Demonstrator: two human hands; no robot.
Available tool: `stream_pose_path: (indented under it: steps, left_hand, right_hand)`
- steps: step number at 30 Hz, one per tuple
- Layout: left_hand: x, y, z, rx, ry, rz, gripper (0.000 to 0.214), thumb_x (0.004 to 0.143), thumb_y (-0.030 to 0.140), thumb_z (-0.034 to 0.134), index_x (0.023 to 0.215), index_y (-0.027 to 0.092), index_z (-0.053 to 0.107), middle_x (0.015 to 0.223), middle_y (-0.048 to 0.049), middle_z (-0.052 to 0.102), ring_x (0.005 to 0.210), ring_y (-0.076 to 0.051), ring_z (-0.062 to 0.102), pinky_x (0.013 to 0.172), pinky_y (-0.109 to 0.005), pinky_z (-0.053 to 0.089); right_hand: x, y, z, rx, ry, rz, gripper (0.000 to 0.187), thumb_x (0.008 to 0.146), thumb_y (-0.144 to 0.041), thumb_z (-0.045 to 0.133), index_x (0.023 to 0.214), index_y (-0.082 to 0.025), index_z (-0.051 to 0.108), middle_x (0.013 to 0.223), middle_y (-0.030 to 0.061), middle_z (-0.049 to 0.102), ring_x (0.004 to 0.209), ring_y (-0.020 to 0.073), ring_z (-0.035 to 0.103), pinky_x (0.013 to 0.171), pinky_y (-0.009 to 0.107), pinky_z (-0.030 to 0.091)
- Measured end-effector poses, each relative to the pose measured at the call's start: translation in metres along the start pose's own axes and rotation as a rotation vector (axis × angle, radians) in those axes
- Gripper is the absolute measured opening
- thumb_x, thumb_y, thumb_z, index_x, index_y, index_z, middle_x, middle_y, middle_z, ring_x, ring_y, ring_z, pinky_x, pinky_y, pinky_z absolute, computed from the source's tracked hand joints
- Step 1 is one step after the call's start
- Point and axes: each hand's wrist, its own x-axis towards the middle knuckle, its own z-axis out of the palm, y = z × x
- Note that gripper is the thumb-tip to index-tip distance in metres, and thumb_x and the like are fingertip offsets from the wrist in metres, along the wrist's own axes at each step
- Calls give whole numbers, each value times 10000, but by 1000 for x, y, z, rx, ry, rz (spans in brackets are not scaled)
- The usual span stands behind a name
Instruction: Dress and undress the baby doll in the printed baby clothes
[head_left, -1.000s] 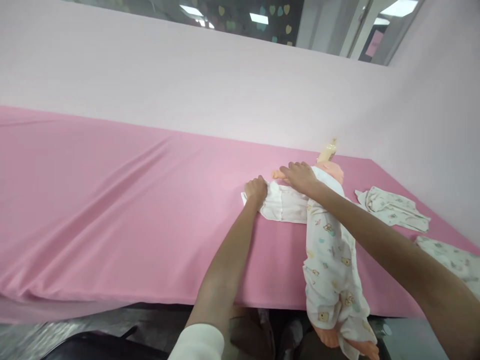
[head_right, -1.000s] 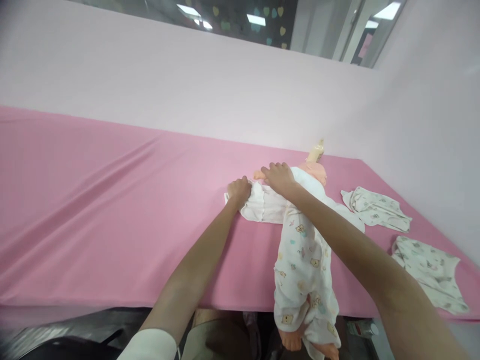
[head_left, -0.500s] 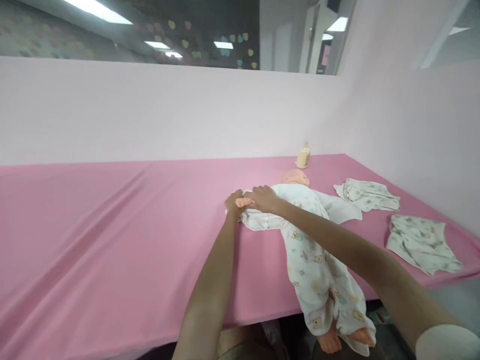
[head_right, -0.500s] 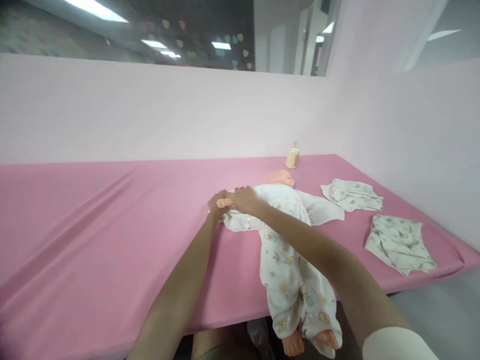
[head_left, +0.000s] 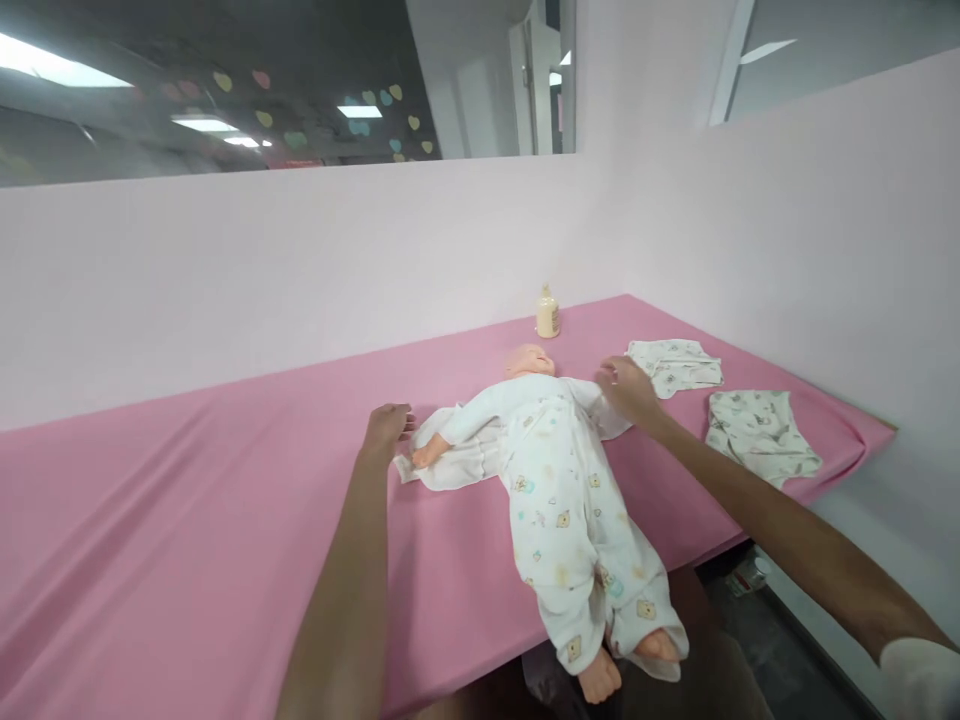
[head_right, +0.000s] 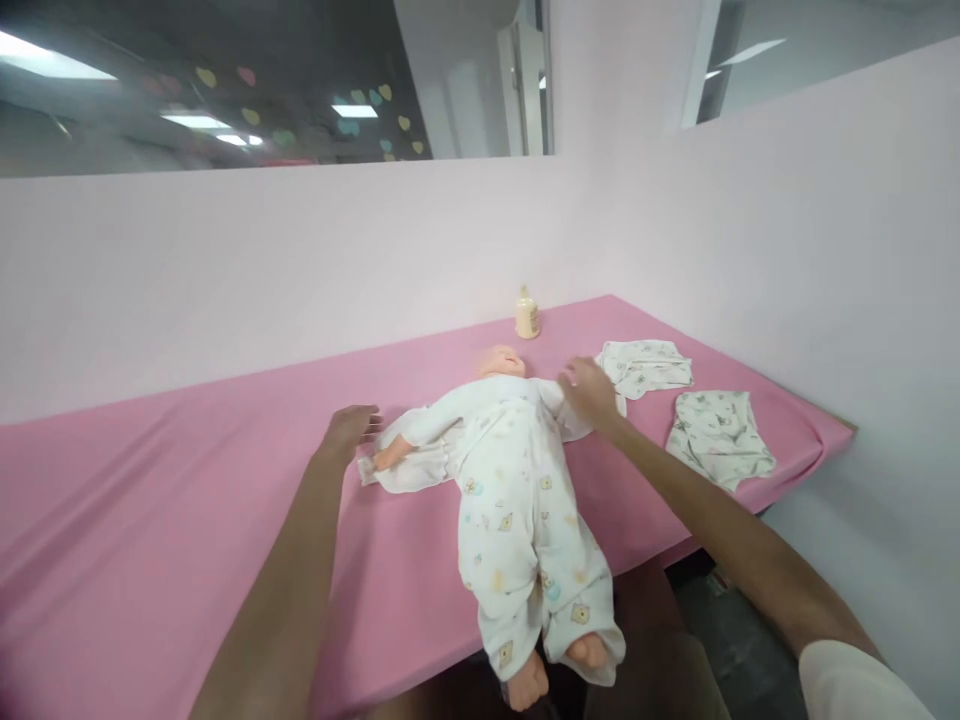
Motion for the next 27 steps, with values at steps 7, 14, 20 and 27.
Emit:
stream_pose_path:
  steps: [7, 14, 20, 27]
  left_hand:
    - [-61, 90, 35, 72, 11, 439, 207, 802, 330, 506, 912, 182, 601, 849, -31, 651, 720, -152, 618, 607, -243, 471]
    - [-130, 136, 149, 579, -453, 948, 264, 891, 310, 424, 1007, 175, 620, 1131, -81, 652, 1079, -214, 589, 963, -343, 447]
    - [-123, 131, 177, 1003, -567, 963, 334, 846, 365, 520, 1109, 177, 603, 1192, -99, 647, 1133, -282, 580, 985, -405, 434]
    - [-126, 131, 164, 1057, -556, 879, 507, 854, 316, 470, 1334, 155, 503, 1403, -98, 533, 1308, -270, 475, 1066, -363, 388]
  right_hand:
    - [-1, 99, -19, -73, -307, 421, 258, 839, -398, 487, 743, -173, 568, 756, 71, 624, 683, 193, 581, 580, 278, 359]
    - [-4, 99, -4, -72, -218, 388, 164, 851, -240, 420, 838, -174, 570, 860, 84, 643, 754, 194, 584, 567, 273, 307]
    - [7, 114, -11, -43, -192, 346, 217, 869, -224, 390, 858, -154, 595, 835, 105, 641, 714, 206, 584, 582, 290, 335]
    - [46, 152, -43, -51, 194, 598, 375, 905, -249, 322, 1130, -62, 558, 1017, 219, 623, 947, 329, 604, 750, 384, 430]
